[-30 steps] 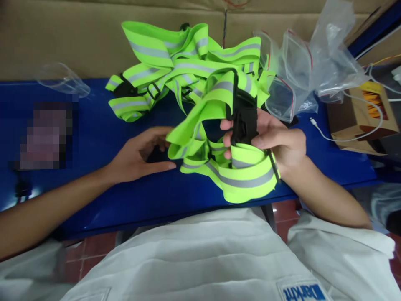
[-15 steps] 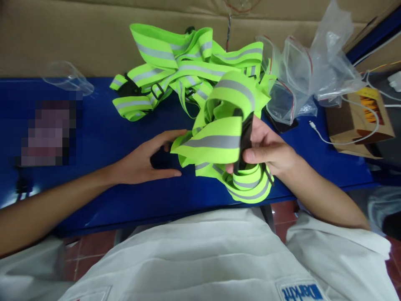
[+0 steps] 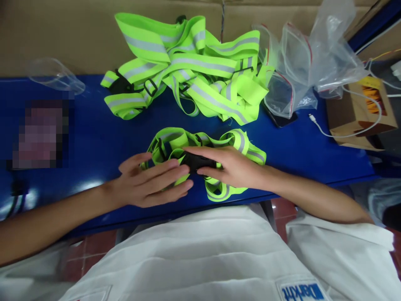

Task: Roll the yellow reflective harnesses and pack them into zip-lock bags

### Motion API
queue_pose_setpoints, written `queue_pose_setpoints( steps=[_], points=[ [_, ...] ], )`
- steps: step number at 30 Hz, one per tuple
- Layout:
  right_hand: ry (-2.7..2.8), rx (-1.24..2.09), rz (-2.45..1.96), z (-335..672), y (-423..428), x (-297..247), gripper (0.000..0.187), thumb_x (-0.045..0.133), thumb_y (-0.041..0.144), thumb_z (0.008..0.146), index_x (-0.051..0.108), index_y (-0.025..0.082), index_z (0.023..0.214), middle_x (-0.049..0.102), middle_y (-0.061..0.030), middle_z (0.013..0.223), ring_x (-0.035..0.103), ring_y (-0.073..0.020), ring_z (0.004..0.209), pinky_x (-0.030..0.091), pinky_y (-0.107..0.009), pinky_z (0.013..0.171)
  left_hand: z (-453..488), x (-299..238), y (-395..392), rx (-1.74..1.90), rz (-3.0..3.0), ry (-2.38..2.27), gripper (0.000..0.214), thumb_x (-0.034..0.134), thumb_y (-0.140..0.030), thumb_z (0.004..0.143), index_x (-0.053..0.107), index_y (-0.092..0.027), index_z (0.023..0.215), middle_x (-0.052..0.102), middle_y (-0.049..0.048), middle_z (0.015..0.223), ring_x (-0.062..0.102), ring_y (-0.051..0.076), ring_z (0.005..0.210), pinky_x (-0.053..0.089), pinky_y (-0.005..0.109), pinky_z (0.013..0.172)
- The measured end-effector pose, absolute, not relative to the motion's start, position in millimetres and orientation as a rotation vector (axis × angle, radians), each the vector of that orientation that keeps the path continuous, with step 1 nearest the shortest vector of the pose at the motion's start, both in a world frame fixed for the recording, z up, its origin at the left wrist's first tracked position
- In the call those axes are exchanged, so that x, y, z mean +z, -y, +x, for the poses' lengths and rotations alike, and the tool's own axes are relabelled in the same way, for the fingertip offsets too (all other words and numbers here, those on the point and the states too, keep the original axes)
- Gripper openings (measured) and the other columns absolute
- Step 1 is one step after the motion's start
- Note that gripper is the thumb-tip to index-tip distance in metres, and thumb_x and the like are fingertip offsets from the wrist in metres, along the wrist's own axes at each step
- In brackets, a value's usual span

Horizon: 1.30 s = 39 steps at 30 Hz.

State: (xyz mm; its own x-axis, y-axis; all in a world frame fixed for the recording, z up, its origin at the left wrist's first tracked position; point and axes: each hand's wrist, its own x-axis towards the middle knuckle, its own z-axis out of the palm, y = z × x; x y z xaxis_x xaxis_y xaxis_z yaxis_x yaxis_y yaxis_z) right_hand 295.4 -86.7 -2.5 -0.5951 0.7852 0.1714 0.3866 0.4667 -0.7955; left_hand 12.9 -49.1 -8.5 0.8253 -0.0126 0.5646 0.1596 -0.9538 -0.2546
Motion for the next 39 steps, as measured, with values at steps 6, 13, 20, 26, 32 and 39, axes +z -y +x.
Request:
queue_pose_setpoints(
  steps=[6,13,20,26,32,39],
  points=[
    [2.080,1.331,-0.963,299,82,2,0.071,0.068,0.030,0.101,0.032,0.019,0.161,0.062,-0.0133,0.142,0.070,-0.0187,0.116,0.060,-0.028,0.094,20,-10,48,-0.805,-2.826,0.395,0.027,0.063,-0.026,0.098,0.066,-0.018,0.123,0.079,0.0059,0.107,0.073,0.022,0.089,0.043,0.043,0.087],
    [2.011,1.450,-0.854,297,78,4,0.049,0.068,0.029,0.101,0.045,0.017,0.143,0.065,-0.0120,0.131,0.068,-0.0175,0.118,0.059,-0.025,0.093,22,-11,50,-0.749,-2.836,0.573,0.041,0.064,-0.037,0.093,0.064,-0.014,0.127,0.071,0.0042,0.087,0.064,0.023,0.074,0.041,0.043,0.079],
    [2.004,1.473,-0.785,296,77,-1,0.043,0.067,0.025,0.102,0.047,0.017,0.139,0.064,-0.0102,0.131,0.066,-0.0158,0.121,0.057,-0.024,0.098,20,-14,48,-0.737,-2.901,0.594,0.039,0.071,-0.039,0.091,0.068,-0.019,0.124,0.068,0.0146,0.123,0.066,0.032,0.108,0.044,0.048,0.096],
    [2.032,1.461,-0.781,298,77,-5,0.040,0.067,0.025,0.102,0.050,0.018,0.138,0.060,-0.0100,0.133,0.063,-0.0168,0.126,0.058,-0.020,0.092,21,-10,46,-0.649,-3.011,0.549,0.032,0.068,-0.036,0.095,0.068,-0.017,0.120,0.066,0.0162,0.128,0.066,0.032,0.116,0.047,0.047,0.098],
    [1.983,1.514,-0.836,298,75,2,0.028,0.067,0.022,0.101,0.051,0.017,0.124,0.062,-0.0066,0.121,0.067,-0.0139,0.113,0.057,-0.020,0.086,20,-5,43,-0.546,-3.054,0.427,0.036,0.069,-0.043,0.097,0.066,-0.015,0.119,0.065,0.0162,0.129,0.066,0.031,0.111,0.049,0.046,0.097],
    [2.044,1.356,-0.924,292,82,5,0.023,0.065,0.016,0.098,0.051,0.018,0.117,0.062,-0.0046,0.114,0.067,-0.0138,0.110,0.055,-0.021,0.084,22,-5,49,-0.528,-3.124,0.498,0.029,0.065,-0.040,0.098,0.064,-0.015,0.113,0.069,0.0113,0.119,0.067,0.027,0.102,0.049,0.044,0.093]
  ],
)
